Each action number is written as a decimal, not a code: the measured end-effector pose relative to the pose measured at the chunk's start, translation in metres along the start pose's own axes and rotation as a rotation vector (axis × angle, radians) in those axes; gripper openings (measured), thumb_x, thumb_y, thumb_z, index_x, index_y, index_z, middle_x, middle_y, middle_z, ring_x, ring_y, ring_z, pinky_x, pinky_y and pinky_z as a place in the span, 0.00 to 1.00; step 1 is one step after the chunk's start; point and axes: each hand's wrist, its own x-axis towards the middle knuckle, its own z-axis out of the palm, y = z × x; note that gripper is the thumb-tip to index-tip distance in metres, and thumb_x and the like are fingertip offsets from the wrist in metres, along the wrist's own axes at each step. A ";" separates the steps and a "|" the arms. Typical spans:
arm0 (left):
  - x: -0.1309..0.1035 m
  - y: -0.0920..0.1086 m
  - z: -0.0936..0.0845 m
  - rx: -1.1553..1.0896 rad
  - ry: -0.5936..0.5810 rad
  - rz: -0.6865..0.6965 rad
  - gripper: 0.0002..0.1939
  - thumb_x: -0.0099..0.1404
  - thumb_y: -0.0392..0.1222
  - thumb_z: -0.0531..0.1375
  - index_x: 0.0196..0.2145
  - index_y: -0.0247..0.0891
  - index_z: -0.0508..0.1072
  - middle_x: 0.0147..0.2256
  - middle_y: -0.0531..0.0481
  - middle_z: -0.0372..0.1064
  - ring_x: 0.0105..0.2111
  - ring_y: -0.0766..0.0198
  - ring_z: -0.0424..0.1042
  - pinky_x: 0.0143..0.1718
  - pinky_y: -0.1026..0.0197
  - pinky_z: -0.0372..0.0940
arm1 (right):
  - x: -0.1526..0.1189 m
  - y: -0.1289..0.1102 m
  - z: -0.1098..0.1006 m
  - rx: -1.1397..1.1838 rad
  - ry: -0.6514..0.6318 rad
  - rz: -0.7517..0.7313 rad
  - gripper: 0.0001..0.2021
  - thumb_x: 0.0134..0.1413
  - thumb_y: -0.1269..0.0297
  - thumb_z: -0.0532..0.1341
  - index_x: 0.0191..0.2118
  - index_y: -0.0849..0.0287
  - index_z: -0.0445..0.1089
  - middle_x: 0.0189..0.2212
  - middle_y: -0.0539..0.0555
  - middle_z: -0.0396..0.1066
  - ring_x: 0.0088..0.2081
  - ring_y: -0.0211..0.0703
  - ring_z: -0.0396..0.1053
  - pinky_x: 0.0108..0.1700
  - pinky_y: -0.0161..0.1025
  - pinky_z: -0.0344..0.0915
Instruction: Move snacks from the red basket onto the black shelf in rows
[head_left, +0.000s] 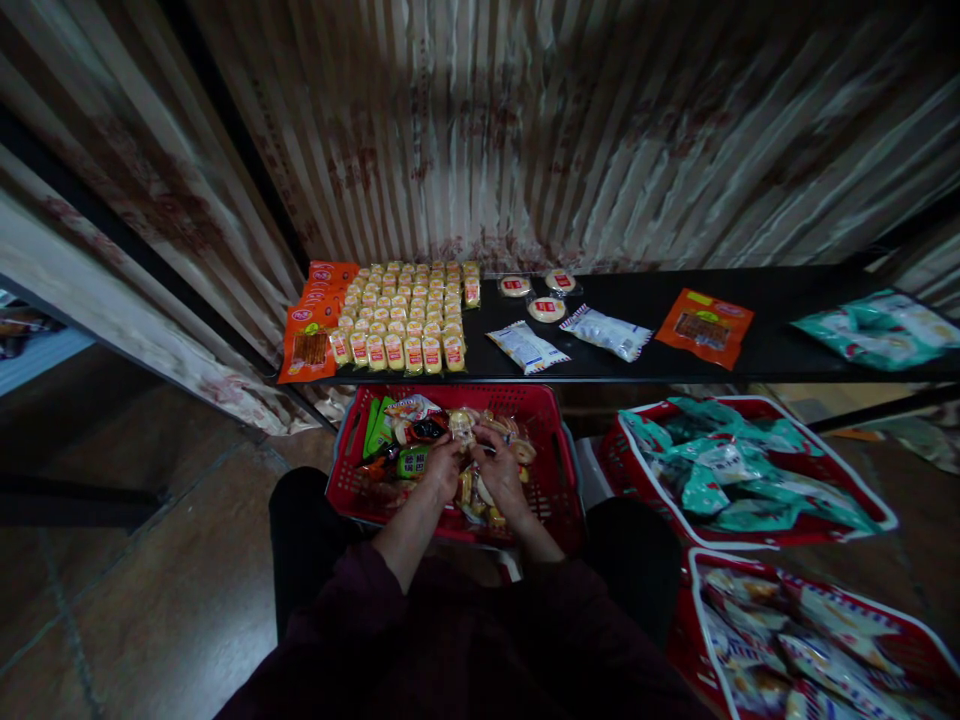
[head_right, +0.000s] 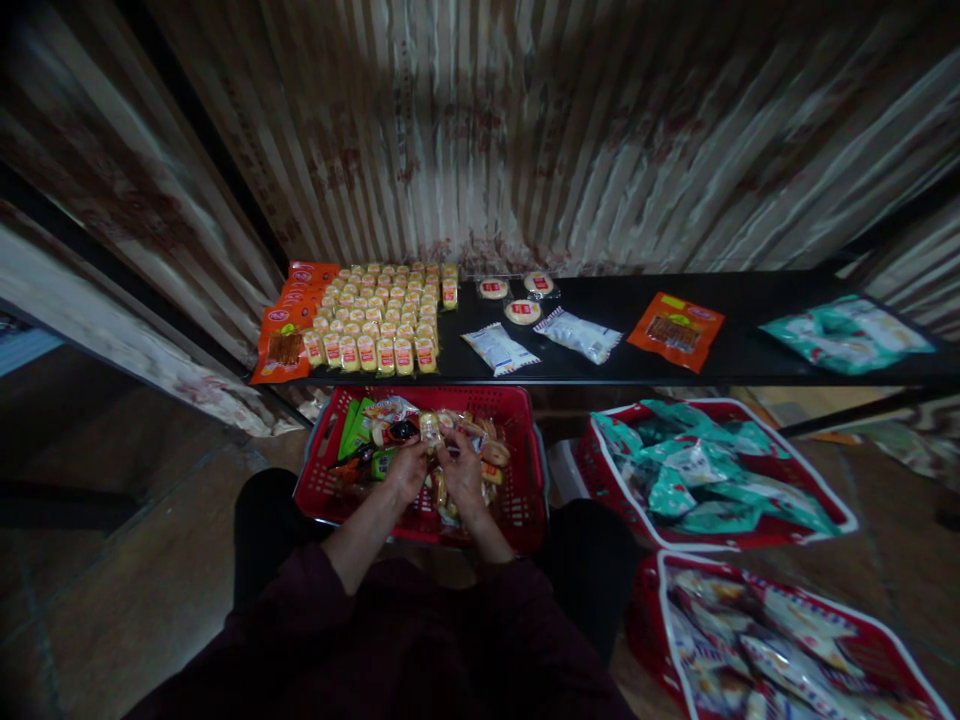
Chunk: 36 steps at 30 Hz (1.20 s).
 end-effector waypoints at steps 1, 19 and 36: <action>0.000 0.000 -0.001 -0.003 0.000 -0.004 0.12 0.44 0.29 0.61 0.30 0.35 0.72 0.27 0.52 0.72 0.26 0.70 0.67 0.33 0.66 0.59 | 0.000 0.000 0.000 -0.015 0.000 -0.008 0.14 0.48 0.61 0.60 0.42 0.54 0.73 0.42 0.55 0.73 0.42 0.47 0.69 0.50 0.47 0.63; -0.012 0.000 0.010 0.077 0.072 0.078 0.15 0.46 0.37 0.62 0.35 0.36 0.74 0.32 0.50 0.75 0.33 0.64 0.72 0.38 0.63 0.63 | 0.002 -0.005 -0.008 -0.290 0.032 -0.145 0.16 0.56 0.54 0.52 0.40 0.59 0.70 0.40 0.60 0.74 0.44 0.50 0.69 0.51 0.49 0.62; 0.003 -0.014 0.012 0.420 0.017 0.367 0.21 0.51 0.26 0.57 0.43 0.38 0.73 0.42 0.48 0.74 0.43 0.64 0.71 0.48 0.61 0.64 | 0.018 -0.006 -0.009 -0.153 0.095 0.040 0.21 0.46 0.49 0.58 0.40 0.60 0.73 0.41 0.59 0.75 0.45 0.50 0.70 0.52 0.48 0.62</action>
